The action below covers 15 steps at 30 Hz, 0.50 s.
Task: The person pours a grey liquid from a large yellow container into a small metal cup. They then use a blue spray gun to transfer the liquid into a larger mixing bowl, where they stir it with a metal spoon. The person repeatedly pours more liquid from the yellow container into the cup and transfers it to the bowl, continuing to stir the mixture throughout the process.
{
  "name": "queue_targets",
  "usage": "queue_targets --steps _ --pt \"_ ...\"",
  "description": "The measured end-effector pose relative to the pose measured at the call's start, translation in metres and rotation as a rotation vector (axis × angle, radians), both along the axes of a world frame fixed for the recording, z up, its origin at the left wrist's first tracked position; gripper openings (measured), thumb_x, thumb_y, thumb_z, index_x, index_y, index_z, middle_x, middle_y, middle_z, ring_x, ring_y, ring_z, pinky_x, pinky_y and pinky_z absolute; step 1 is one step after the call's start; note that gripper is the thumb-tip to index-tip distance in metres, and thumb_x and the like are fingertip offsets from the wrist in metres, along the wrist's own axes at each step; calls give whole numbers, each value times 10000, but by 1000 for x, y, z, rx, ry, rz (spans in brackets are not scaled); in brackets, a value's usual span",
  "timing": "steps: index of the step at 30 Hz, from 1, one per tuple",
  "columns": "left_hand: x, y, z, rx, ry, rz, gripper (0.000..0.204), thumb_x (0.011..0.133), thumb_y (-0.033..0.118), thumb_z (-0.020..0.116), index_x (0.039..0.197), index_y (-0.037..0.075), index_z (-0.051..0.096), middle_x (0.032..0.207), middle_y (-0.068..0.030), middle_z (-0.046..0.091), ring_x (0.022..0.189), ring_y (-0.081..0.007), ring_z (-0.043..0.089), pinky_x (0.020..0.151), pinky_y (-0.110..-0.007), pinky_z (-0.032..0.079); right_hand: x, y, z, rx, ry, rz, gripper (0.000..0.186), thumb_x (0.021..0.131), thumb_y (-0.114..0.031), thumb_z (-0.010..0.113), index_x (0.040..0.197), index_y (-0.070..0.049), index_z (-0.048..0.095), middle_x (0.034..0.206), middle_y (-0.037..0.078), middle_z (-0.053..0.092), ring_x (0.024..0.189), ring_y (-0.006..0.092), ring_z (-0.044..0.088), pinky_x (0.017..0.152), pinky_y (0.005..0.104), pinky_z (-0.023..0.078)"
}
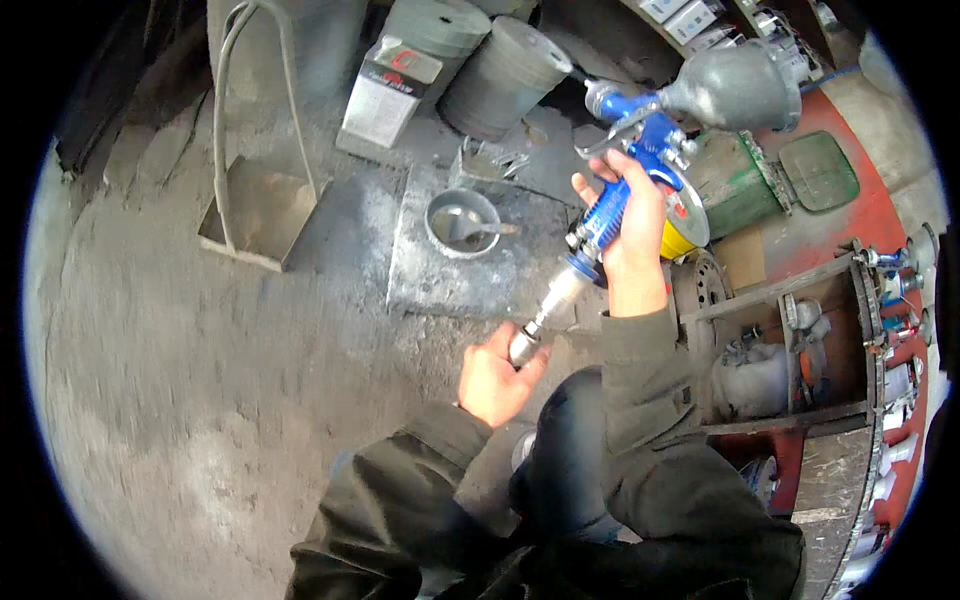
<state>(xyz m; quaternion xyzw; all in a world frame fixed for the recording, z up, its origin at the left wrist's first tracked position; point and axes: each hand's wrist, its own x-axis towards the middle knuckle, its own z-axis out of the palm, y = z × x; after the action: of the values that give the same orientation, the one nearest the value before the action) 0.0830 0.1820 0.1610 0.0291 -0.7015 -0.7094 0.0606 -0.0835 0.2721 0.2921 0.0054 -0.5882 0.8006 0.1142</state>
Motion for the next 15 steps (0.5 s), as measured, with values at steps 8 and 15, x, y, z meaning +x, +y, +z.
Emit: queue_targets --steps 8,15 --pt "-37 68 -54 -152 -131 -327 412 813 329 755 969 -23 609 708 -128 626 674 -180 603 631 -348 478 -35 98 -50 18 -109 39 248 928 -126 618 1156 -31 596 1056 80 673 926 172 655 656 397 617" --pt "-70 72 -43 -29 -182 -441 496 943 415 592 1210 5 509 835 -166 645 745 -303 628 673 -400 495 -61 111 -67 -69 -103 -33 241 896 -99 666 1084 41 609 1009 96 639 941 211 656 548 377 626"
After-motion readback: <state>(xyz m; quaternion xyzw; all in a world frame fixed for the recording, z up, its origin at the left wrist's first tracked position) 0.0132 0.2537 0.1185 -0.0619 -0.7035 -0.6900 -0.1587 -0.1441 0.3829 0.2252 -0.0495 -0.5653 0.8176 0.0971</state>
